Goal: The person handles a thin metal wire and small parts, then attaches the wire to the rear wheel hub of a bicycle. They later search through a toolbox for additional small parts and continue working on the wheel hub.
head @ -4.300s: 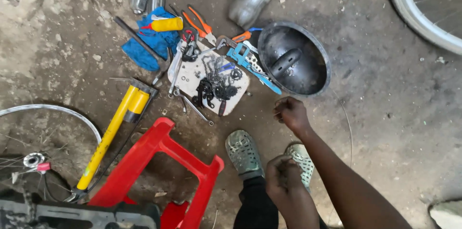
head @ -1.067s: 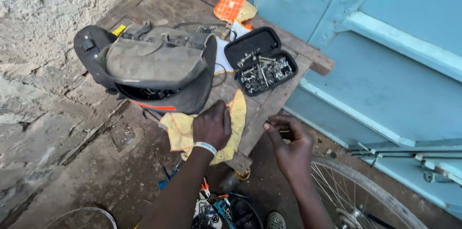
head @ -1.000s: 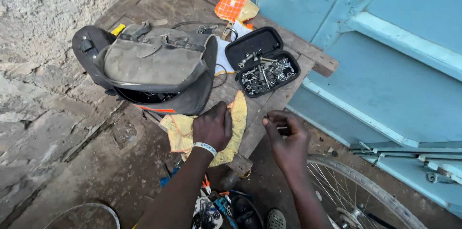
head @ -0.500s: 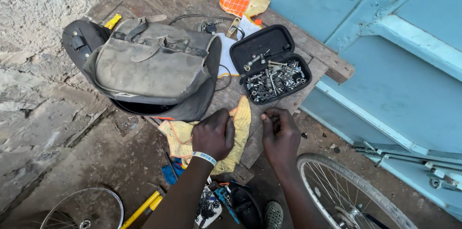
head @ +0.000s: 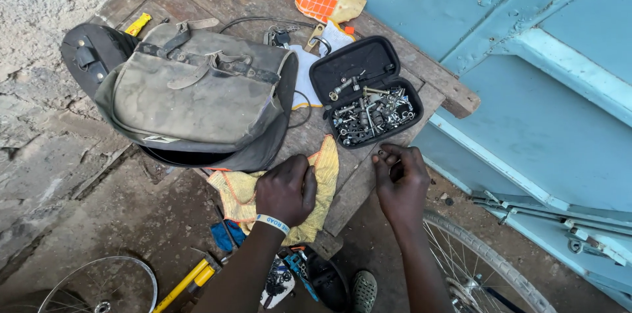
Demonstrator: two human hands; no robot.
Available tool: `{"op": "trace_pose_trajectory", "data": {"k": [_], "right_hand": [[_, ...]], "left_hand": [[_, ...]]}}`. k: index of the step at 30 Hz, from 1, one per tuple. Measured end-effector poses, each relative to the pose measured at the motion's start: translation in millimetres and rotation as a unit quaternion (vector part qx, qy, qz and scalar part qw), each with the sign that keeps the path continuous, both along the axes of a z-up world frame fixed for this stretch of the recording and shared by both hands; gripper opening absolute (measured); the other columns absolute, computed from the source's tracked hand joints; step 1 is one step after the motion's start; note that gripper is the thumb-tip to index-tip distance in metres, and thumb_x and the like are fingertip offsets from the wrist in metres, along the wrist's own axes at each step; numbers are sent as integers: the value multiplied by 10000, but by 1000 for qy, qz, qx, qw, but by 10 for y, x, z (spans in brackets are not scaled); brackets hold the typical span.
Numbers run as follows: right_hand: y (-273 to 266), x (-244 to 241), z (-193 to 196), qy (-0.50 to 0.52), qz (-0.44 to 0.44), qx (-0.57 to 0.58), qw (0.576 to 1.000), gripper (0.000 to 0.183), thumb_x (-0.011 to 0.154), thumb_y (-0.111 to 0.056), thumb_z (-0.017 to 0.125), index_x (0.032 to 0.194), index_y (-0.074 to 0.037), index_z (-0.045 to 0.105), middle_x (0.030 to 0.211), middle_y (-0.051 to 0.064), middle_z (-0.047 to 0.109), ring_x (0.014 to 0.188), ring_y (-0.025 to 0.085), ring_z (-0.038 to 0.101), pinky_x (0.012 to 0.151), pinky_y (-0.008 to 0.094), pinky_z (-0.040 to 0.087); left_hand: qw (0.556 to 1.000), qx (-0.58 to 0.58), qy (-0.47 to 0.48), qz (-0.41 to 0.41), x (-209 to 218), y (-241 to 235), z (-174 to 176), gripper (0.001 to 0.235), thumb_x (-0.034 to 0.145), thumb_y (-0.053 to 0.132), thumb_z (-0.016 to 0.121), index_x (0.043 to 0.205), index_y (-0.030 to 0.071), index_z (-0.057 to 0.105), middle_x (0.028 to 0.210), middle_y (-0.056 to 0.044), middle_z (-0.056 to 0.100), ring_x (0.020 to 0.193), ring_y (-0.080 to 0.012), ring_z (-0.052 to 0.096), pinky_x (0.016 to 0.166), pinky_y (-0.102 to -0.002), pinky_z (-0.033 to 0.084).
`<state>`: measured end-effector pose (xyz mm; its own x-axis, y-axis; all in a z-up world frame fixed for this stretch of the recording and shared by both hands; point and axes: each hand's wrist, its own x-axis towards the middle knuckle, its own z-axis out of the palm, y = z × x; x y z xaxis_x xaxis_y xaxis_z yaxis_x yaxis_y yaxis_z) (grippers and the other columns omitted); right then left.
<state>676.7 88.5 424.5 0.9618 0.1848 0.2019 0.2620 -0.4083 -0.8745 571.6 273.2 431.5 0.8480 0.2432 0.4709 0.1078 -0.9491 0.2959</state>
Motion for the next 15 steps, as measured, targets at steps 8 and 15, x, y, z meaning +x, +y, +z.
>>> {"op": "trace_pose_trajectory", "data": {"k": [8, 15], "right_hand": [[-189, 30, 199, 46, -111, 90, 989, 253, 943, 69, 690, 1177, -19, 653, 929, 119, 629, 758, 182, 611, 645, 315, 530], [163, 377, 690, -173, 131, -81, 973, 156, 908, -30, 776, 1051, -90, 785, 910, 104, 645, 901, 325, 621, 869, 433, 504]], "left_hand": [[1000, -6, 1, 2, -1, 3, 5, 265, 986, 294, 491, 740, 197, 513, 552, -18, 485, 482, -214, 619, 462, -288, 524], [1000, -5, 8, -5, 5, 12, 8, 237, 976, 286, 494, 762, 190, 530, 568, -15, 498, 496, -215, 630, 472, -299, 537]]}}
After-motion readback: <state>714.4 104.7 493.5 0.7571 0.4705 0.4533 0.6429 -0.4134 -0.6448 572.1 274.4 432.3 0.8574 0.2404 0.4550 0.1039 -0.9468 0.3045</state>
